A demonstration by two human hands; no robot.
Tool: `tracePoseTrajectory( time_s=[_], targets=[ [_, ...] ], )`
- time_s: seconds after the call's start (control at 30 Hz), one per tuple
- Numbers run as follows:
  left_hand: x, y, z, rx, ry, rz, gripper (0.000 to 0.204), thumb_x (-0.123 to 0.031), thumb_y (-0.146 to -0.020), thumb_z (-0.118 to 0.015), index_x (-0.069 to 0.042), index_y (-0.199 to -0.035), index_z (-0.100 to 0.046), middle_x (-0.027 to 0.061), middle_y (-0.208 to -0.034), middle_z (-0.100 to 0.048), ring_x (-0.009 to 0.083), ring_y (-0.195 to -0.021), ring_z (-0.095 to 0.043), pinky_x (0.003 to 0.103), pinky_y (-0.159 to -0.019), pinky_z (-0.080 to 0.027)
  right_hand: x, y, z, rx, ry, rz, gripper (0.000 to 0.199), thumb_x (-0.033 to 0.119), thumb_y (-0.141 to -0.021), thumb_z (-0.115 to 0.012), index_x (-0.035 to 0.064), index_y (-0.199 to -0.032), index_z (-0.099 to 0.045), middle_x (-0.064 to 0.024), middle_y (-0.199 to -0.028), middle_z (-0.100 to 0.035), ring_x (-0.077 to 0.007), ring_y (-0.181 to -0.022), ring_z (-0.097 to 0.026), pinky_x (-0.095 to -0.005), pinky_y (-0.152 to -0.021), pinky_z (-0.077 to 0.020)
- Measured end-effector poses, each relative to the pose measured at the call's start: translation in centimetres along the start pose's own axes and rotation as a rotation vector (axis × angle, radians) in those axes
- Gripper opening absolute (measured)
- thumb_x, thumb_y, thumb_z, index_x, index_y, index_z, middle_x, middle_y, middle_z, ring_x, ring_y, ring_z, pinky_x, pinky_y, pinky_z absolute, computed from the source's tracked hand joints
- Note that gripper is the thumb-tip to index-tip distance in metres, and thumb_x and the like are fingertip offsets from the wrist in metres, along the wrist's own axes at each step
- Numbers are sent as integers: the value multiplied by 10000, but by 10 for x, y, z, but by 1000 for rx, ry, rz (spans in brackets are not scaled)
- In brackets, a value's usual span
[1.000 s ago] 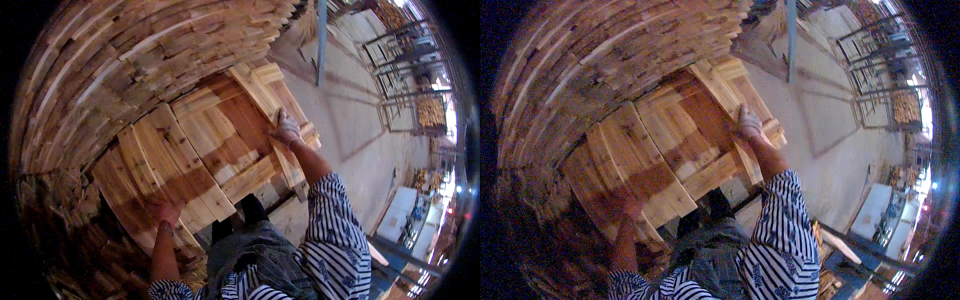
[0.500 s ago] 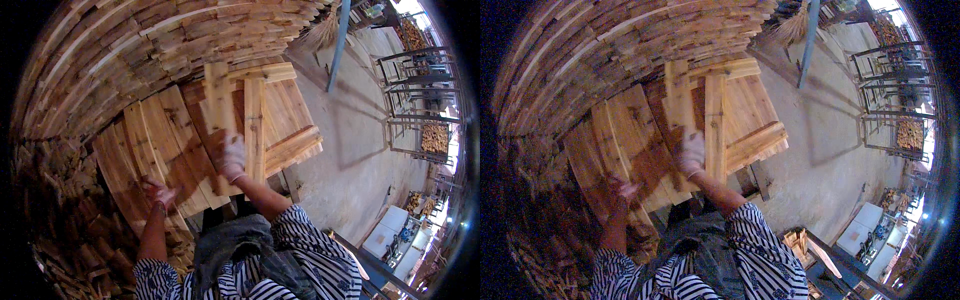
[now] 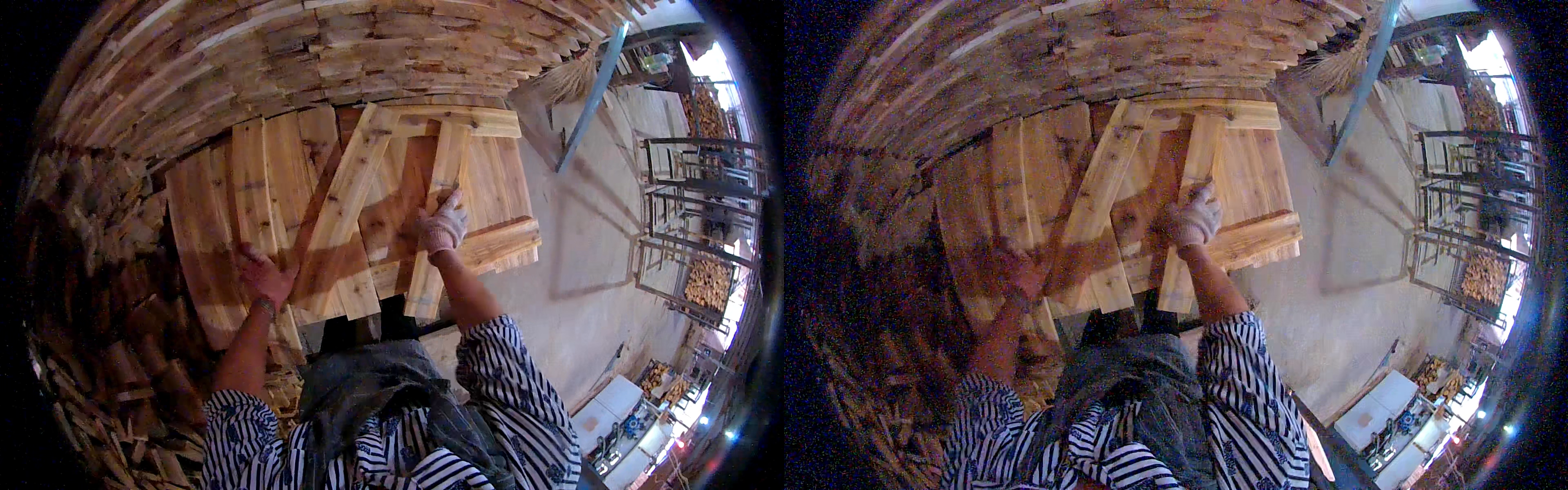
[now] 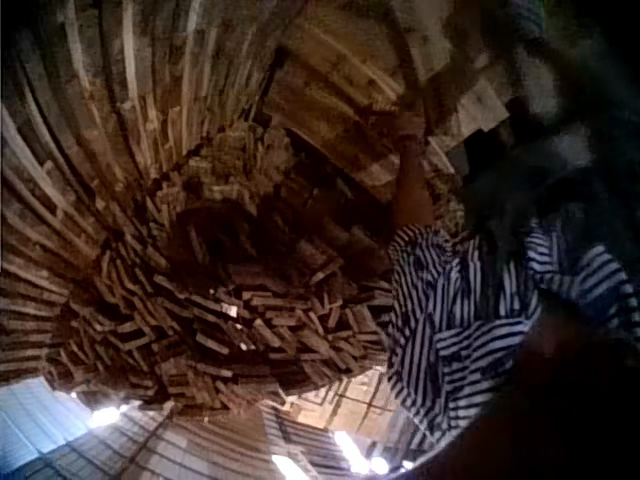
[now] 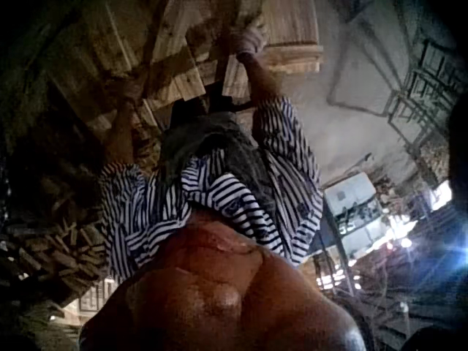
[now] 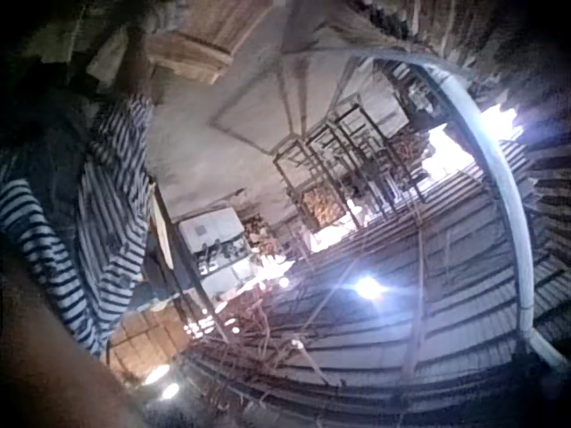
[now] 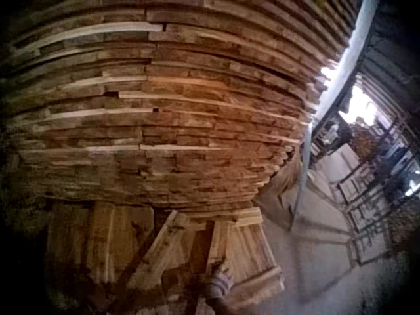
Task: The person repeatedly picks up bundles of wooden planks from a large pile and stacks them onto a pallet. They use both hands to lift, align, and place the wood pieces in an organized manner.
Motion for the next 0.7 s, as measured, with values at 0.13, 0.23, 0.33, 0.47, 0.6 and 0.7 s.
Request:
tracePoseTrajectory(
  time_s=[0.13, 0.23, 0.33, 0.47, 0.6, 0.7],
  targets=[
    [-89, 62, 45, -249, -110, -261, 1034, -571, -792, -702, -47, -1548, -229, 269, -1548, -288, 458, -1403, -318, 556, -1119, -310, 3, -22, 15, 129, -181, 135, 1055, 425, -695, -841, 106, -1532, -284, -247, -1147, -581, -419, -1052, -580, -470, -915, -482],
    [-126, 70, 22, -151, -184, -259, 1018, -548, -793, -710, -63, -1545, -224, 265, -1516, -324, 438, -1352, -379, 540, -1099, -339, 10, -44, 40, 107, -51, 245, 954, 443, -758, -796, 148, -1523, -308, -243, -1194, -553, -424, -1054, -565, -501, -889, -475],
    [-156, 60, -17, -93, -49, -93, 989, -487, -812, -714, -103, -1559, -192, 252, -1523, -323, 398, -1346, -388, 530, -1128, -305, 11, -62, 8, 80, 119, 356, 901, 490, -811, -738, 194, -1537, -294, -265, -1329, -478, -449, -1161, -524, -522, -938, -462],
    [-214, 78, -52, -39, -6, -178, 990, -475, -835, -703, -127, -1583, -156, 236, -1578, -250, 408, -1415, -301, 554, -1148, -261, 7, -57, -14, 109, 71, 246, 853, 565, -845, -677, 283, -1544, -278, -274, -1477, -368, -480, -1329, -420, -524, -1044, -420],
    [-180, 71, -61, -487, 268, -386, 927, -489, -872, -665, -134, -1588, -196, 229, -1620, -171, 442, -1459, -214, 570, -1171, -205, 19, -65, -17, 265, -65, 370, 766, 544, -896, -623, 195, -1509, -325, -266, -1369, -449, -465, -1199, -520, -500, -978, -464],
    [-123, 49, 15, -418, 132, -270, 923, -491, -891, -621, -32, -1566, -190, 255, -1627, -109, 457, -1485, -134, 576, -1198, -128, 1, -63, -10, 219, -206, 265, 702, 513, -925, -595, 167, -1486, -354, -259, -1328, -470, -474, -1165, -529, -496, -953, -473]
  ],
)
Point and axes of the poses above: each hand's wrist, its own y-axis away from the middle knuckle, its own z-axis out of the back of the hand, x = y × z, the point moved 10 cm from there along -y, towards the middle knuckle
